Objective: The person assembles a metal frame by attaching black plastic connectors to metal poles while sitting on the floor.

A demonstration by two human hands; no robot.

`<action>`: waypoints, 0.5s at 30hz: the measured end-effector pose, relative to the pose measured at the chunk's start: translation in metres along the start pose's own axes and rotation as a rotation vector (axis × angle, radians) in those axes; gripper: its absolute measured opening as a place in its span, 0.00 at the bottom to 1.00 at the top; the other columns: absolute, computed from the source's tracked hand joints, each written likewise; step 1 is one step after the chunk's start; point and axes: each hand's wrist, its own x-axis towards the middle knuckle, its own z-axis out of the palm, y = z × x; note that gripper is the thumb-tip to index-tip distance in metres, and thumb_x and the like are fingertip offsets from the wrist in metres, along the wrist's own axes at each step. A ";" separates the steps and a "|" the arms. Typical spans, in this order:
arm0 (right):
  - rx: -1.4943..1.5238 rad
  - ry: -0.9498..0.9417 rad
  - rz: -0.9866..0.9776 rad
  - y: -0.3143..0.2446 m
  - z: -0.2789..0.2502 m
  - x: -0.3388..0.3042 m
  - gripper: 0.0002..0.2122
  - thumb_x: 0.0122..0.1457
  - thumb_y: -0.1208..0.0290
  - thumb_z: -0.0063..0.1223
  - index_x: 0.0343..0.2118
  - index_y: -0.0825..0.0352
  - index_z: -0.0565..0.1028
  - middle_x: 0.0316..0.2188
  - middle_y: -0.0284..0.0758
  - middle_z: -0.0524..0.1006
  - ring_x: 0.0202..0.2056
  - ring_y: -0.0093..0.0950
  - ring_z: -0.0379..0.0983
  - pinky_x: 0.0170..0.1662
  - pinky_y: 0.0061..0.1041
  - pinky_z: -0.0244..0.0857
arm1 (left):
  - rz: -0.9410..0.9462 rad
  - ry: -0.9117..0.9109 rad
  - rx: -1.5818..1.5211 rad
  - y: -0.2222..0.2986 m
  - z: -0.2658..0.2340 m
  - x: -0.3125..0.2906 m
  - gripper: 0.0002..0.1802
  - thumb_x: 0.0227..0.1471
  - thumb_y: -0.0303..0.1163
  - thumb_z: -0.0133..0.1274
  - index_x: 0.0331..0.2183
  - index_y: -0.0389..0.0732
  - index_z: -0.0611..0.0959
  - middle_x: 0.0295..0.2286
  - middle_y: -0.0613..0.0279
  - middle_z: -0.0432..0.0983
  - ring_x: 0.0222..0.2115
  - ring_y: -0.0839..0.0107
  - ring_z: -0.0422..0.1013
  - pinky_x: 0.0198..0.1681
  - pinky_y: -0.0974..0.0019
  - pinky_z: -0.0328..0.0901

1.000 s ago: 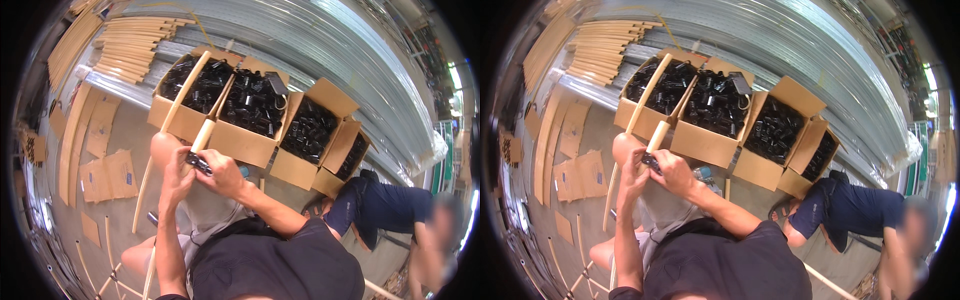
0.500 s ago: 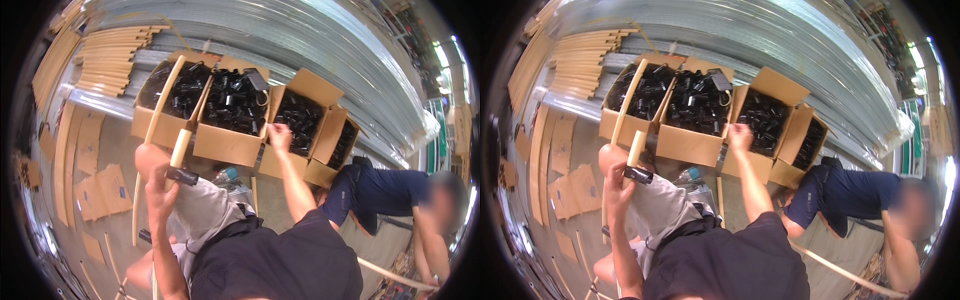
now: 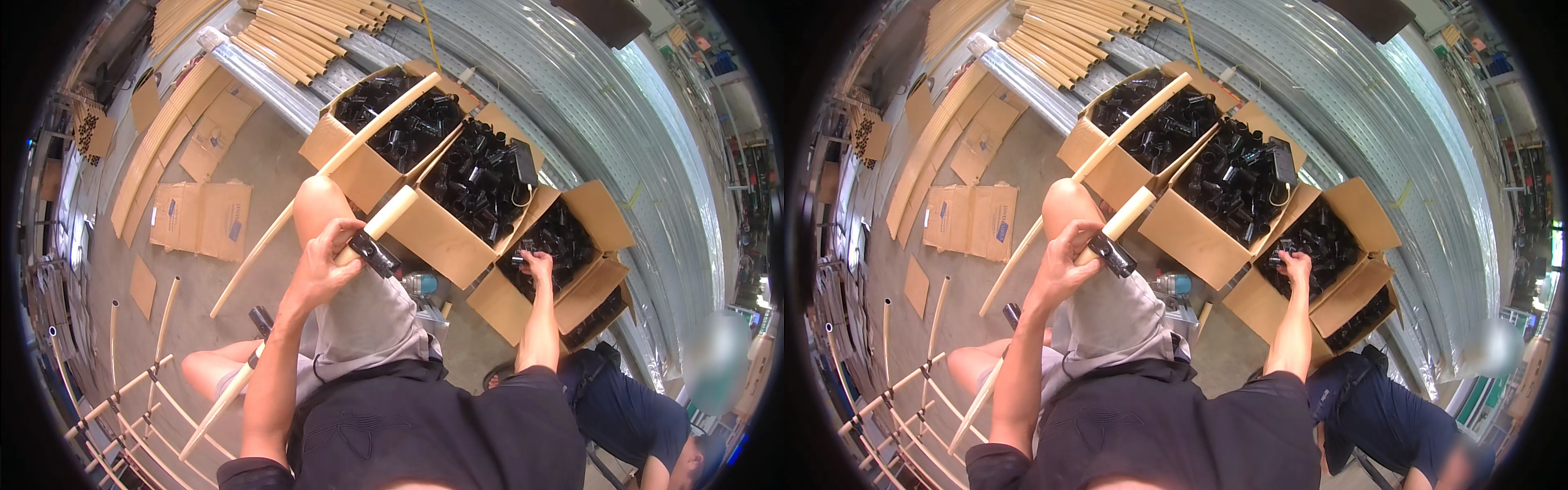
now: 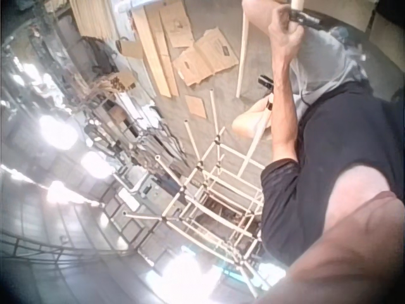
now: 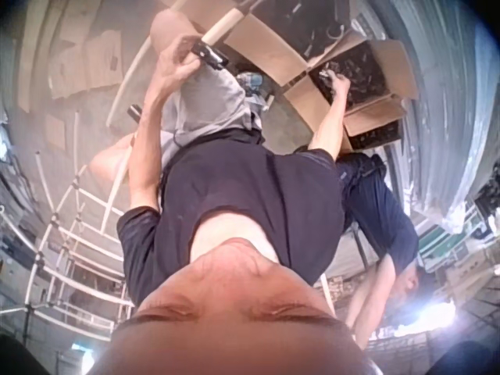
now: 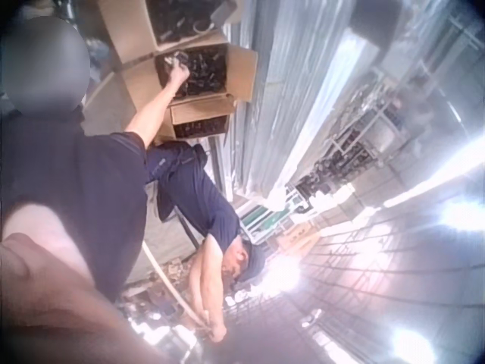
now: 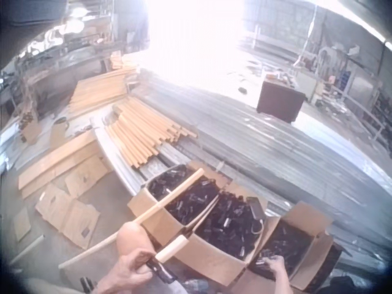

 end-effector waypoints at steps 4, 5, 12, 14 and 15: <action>0.349 0.024 -0.067 0.021 -0.005 -0.034 0.15 0.56 0.66 0.68 0.40 0.70 0.77 0.29 0.35 0.82 0.27 0.27 0.81 0.30 0.27 0.78 | -0.027 -0.014 -0.077 -0.006 0.006 0.008 0.27 0.46 0.15 0.55 0.51 0.35 0.74 0.42 0.56 0.80 0.47 0.68 0.75 0.53 0.66 0.67; 0.408 0.112 -0.119 0.031 0.001 -0.036 0.15 0.56 0.66 0.67 0.41 0.70 0.77 0.30 0.35 0.82 0.28 0.27 0.81 0.30 0.27 0.78 | -0.013 -0.024 -0.075 -0.008 0.009 0.011 0.27 0.47 0.15 0.55 0.51 0.35 0.74 0.42 0.57 0.79 0.47 0.69 0.74 0.53 0.66 0.66; -0.376 0.515 -0.467 0.025 -0.003 -0.024 0.19 0.53 0.62 0.66 0.41 0.68 0.73 0.30 0.50 0.80 0.35 0.52 0.78 0.39 0.42 0.70 | 0.011 0.016 -0.071 -0.009 0.016 0.007 0.25 0.48 0.18 0.56 0.50 0.34 0.74 0.42 0.59 0.78 0.44 0.73 0.73 0.52 0.71 0.63; -0.347 0.448 -0.443 -0.005 -0.003 -0.040 0.18 0.54 0.63 0.66 0.41 0.67 0.72 0.32 0.50 0.80 0.37 0.53 0.77 0.40 0.44 0.69 | 0.003 0.016 -0.056 -0.007 0.012 0.003 0.24 0.48 0.19 0.56 0.50 0.35 0.74 0.42 0.59 0.78 0.46 0.72 0.72 0.53 0.70 0.63; -0.342 0.424 -0.427 -0.012 -0.009 -0.047 0.18 0.54 0.64 0.65 0.42 0.67 0.71 0.32 0.50 0.80 0.38 0.53 0.76 0.41 0.45 0.68 | 0.000 0.007 -0.057 -0.005 0.014 0.002 0.24 0.48 0.19 0.56 0.49 0.35 0.75 0.42 0.59 0.78 0.46 0.72 0.72 0.54 0.70 0.62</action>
